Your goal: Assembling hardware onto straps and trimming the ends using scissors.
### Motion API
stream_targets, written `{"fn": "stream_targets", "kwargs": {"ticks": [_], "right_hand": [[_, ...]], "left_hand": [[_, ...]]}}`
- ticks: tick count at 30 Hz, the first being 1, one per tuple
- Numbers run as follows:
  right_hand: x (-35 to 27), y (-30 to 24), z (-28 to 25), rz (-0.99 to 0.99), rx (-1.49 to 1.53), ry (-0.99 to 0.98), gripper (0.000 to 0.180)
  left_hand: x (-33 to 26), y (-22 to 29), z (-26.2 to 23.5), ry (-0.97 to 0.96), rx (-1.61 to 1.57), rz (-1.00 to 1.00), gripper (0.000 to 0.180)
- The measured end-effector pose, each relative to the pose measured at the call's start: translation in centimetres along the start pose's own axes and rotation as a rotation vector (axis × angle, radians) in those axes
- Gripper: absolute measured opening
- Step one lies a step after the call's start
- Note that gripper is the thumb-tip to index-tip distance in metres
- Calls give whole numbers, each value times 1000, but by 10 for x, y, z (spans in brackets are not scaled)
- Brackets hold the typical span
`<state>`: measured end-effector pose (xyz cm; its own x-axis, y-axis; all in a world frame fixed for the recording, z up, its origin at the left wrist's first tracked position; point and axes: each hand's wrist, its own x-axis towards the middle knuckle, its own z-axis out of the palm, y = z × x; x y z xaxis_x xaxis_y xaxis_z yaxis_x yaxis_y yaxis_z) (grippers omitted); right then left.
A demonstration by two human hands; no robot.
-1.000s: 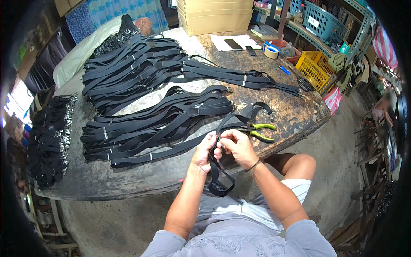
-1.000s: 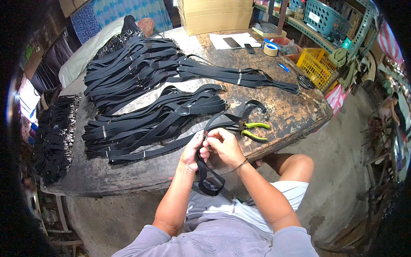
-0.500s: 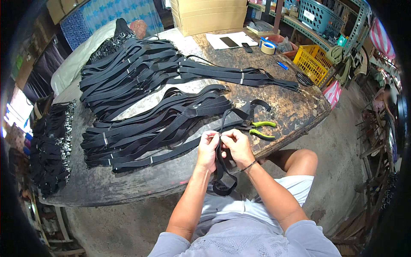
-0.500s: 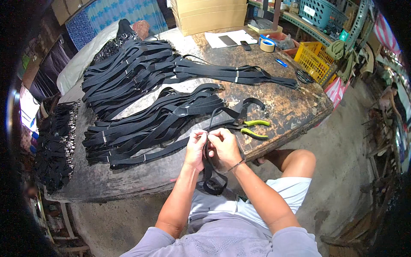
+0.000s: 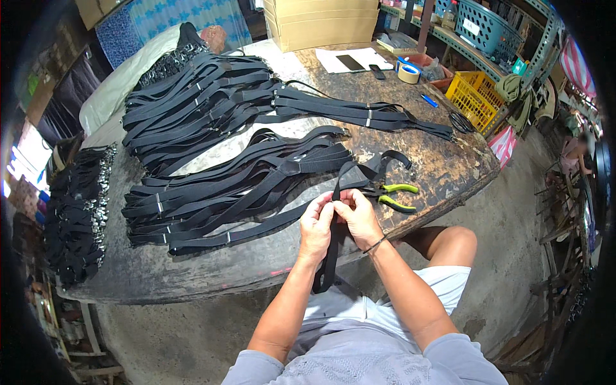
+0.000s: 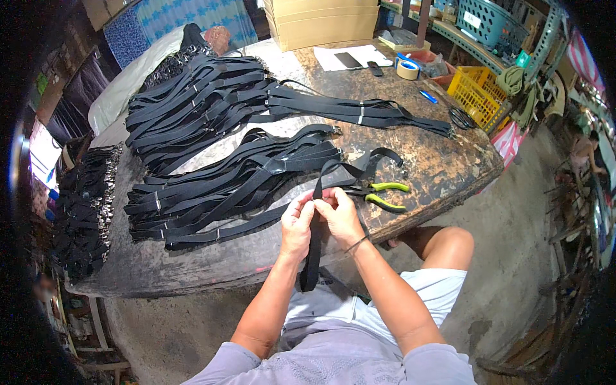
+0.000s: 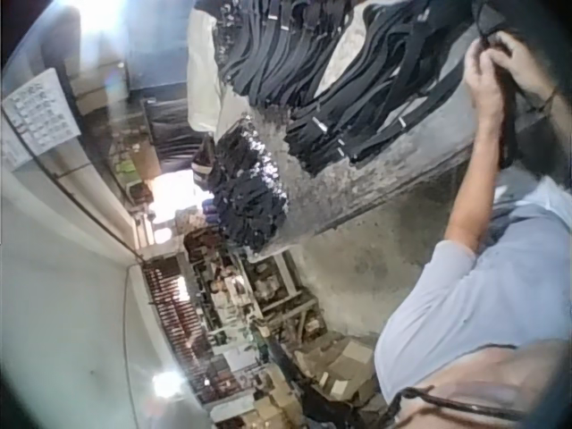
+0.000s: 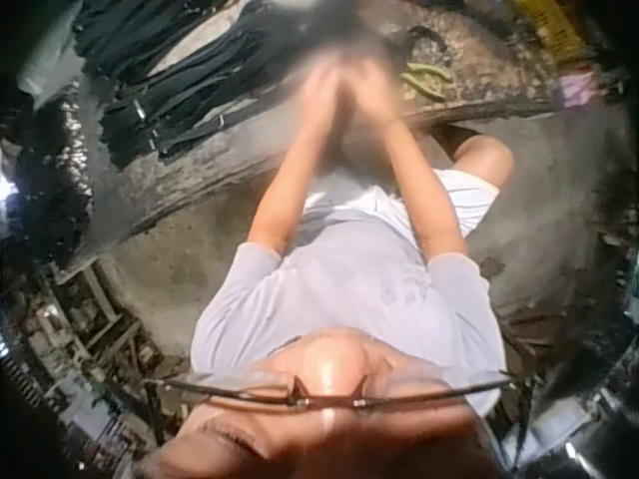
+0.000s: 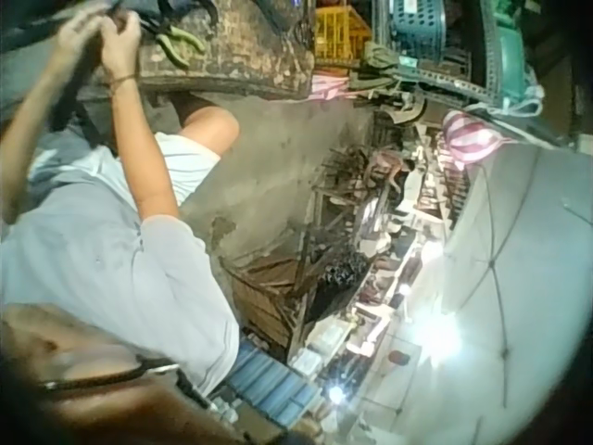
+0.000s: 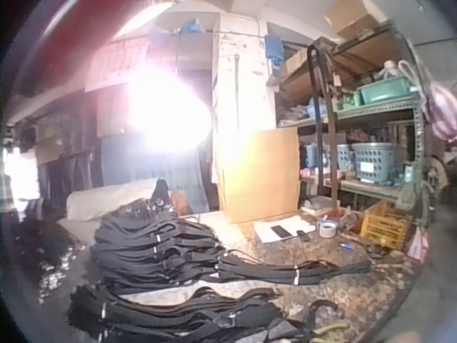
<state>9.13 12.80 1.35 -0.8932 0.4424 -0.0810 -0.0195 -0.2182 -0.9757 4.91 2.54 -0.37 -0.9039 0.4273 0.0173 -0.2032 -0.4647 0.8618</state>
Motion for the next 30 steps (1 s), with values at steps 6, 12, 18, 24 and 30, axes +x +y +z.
{"fn": "stream_targets", "kwargs": {"ticks": [6, 12, 18, 24, 30], "right_hand": [[2, 3, 0, -26, -58, -9, 17], [8, 20, 4, -247, -339, 96, 25], [0, 10, 12, -596, -554, 237, 21], [4, 4, 5, -818, -812, 86, 21], [5, 0, 0, -797, -831, 28, 17]], "left_hand": [[2, 2, -3, 9, -98, -59, 24], [9, -6, -15, -32, -309, -156, 24], [10, -7, -16, -24, -323, -173, 23], [8, -9, -17, 46, -329, -193, 23], [6, 0, -15, -23, -386, -234, 26]]}}
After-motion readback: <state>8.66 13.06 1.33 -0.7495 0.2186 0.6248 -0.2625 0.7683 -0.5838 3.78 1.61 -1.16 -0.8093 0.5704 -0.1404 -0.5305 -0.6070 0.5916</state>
